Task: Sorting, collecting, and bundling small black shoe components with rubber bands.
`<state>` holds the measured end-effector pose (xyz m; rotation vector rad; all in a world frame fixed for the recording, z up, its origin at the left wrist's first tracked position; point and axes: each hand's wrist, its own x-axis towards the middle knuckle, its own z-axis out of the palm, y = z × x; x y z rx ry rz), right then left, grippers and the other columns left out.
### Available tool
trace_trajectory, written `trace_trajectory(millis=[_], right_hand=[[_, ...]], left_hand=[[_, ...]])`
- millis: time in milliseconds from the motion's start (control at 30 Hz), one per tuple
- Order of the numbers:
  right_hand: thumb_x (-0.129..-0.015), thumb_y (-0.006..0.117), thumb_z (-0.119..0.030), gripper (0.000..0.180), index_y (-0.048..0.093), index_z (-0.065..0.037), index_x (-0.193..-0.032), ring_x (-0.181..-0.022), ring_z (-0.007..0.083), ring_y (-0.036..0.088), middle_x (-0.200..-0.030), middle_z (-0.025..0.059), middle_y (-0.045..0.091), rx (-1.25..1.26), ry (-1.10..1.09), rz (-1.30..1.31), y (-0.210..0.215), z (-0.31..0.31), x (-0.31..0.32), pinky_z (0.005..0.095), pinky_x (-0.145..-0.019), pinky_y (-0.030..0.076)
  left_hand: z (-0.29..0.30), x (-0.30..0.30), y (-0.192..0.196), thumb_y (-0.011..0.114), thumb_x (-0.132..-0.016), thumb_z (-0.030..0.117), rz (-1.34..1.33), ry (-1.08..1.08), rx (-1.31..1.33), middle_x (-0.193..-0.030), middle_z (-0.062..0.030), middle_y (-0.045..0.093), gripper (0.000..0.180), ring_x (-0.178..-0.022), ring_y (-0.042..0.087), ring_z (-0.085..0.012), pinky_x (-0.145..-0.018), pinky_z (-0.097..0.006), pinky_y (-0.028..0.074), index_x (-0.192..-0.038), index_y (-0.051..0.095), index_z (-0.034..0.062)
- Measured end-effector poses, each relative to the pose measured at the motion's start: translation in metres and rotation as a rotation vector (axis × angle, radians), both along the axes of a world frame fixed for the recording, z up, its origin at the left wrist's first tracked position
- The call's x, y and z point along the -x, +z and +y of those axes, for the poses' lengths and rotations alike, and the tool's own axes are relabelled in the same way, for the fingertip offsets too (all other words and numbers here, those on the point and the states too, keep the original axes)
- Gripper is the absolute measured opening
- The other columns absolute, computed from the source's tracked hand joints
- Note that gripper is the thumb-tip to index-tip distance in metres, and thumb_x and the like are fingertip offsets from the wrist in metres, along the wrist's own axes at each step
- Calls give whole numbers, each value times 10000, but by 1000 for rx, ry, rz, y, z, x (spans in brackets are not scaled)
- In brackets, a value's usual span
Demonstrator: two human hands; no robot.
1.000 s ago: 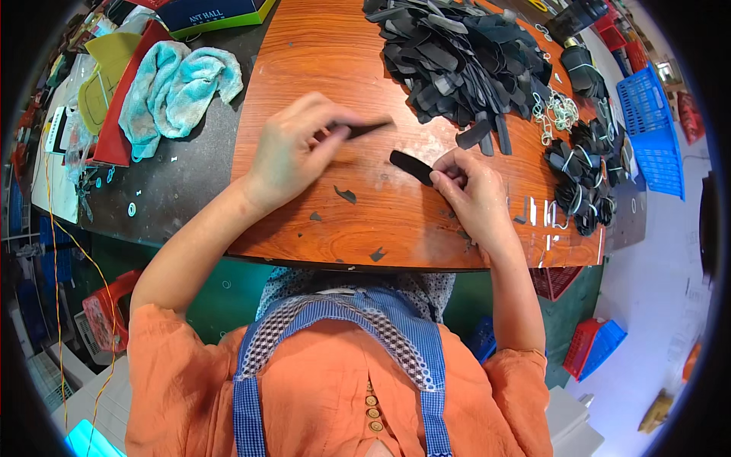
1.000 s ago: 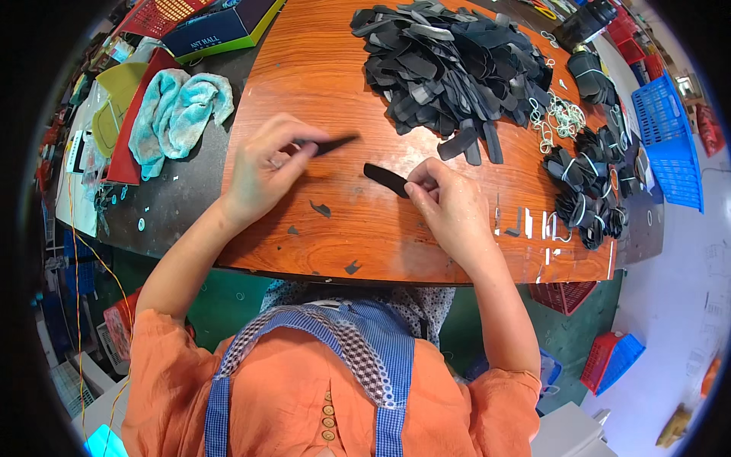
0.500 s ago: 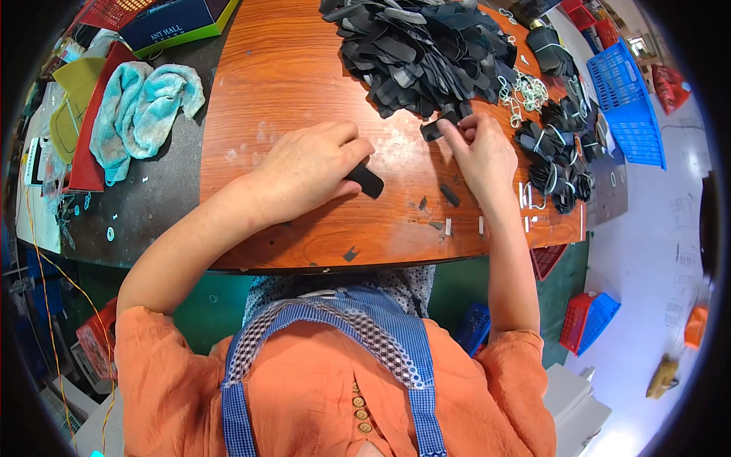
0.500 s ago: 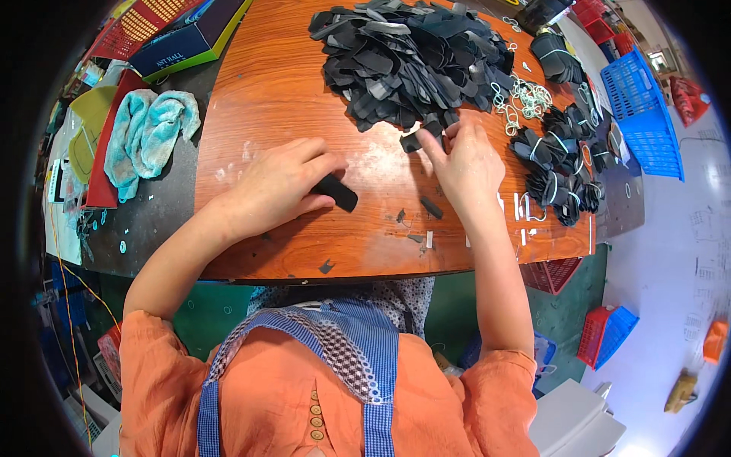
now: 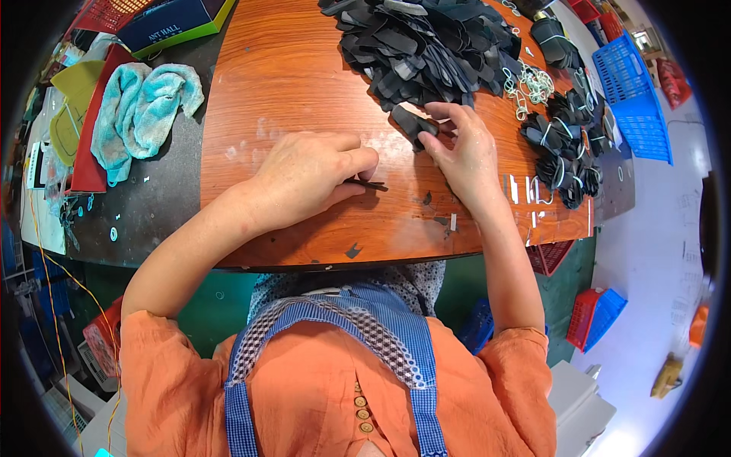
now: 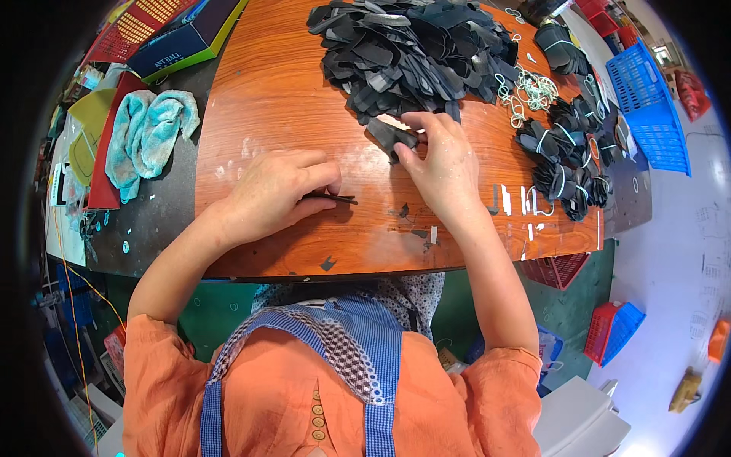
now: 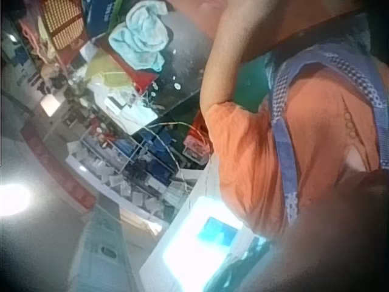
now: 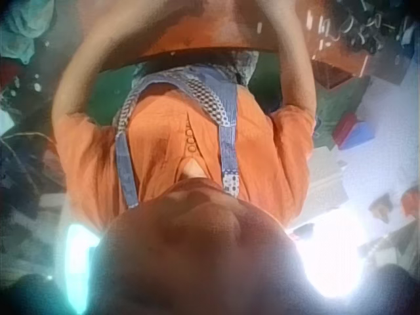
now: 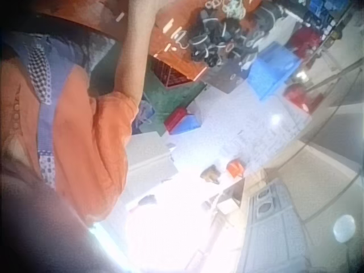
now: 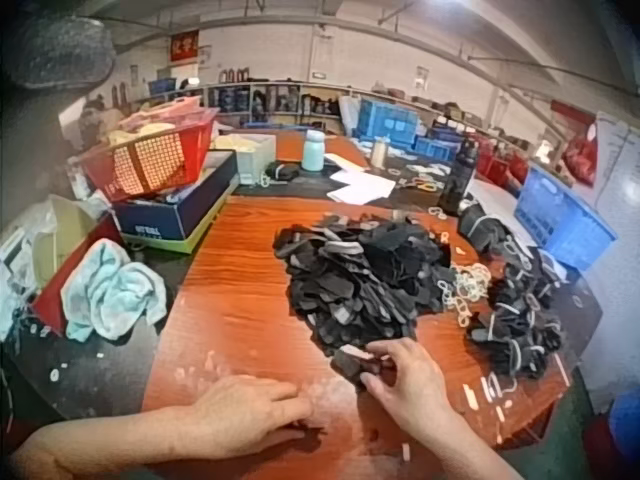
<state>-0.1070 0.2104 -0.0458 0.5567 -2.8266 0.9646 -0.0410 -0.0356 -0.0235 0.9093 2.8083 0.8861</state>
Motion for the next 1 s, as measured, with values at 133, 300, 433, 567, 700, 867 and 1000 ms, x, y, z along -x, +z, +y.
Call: trace_trajectory(millis=[133,300,433,567,700,867,1000], right_hand=[[-802,796,-188,290,685,-99,-1055,-982,289,651,-1046,101,637,-246,-79,79,4,-3,-5,406,-826,530],[-801,784,-147,238,646,-65,-978,-882,310,661,-932,114,656,-65,63,-1,-5,-5,-12,414,-766,540],[-844,765,-151,224,627,-43,-985,-755,295,668,-792,101,659,109,20,-94,-1,14,-6,384,-700,538],[-867,771,-295,320,645,-53,-1034,-748,270,663,-881,110,661,-260,-201,210,-7,47,25,382,-663,527],[-887,756,-236,252,679,-38,-1022,-711,244,647,-851,102,649,-125,-257,4,-5,54,26,358,-645,514],[-889,747,-148,201,693,-38,-1049,-742,235,654,-879,103,651,102,-75,316,16,14,48,335,-676,523],[-878,741,-261,266,684,-61,-1044,-879,344,676,-999,130,666,-241,-63,399,-5,-3,78,415,-771,543]], left_hand=[[11,9,-2,762,-807,143,53,-6,-33,-973,-73,616,197,-985,609,-308,-777,-427,506,-897,598,79],[36,49,-27,763,-790,142,413,-64,-133,-1049,-78,621,220,-1042,599,-299,-825,-421,524,-901,593,57],[34,40,-16,748,-810,172,237,-67,66,-922,-80,640,232,-928,645,-302,-760,-424,532,-920,571,71],[29,28,-8,747,-810,165,144,-48,52,-923,-87,636,233,-917,638,-310,-751,-430,529,-928,570,69],[7,14,-15,719,-826,140,185,-1,11,-921,-102,628,221,-908,629,-319,-732,-438,532,-961,561,64],[13,2,-5,610,-864,116,236,-26,142,-942,-116,580,158,-921,617,-304,-724,-414,551,-992,548,48],[27,5,-19,560,-863,101,295,-28,179,-957,-104,535,130,-907,615,-268,-724,-357,569,-970,536,30]])
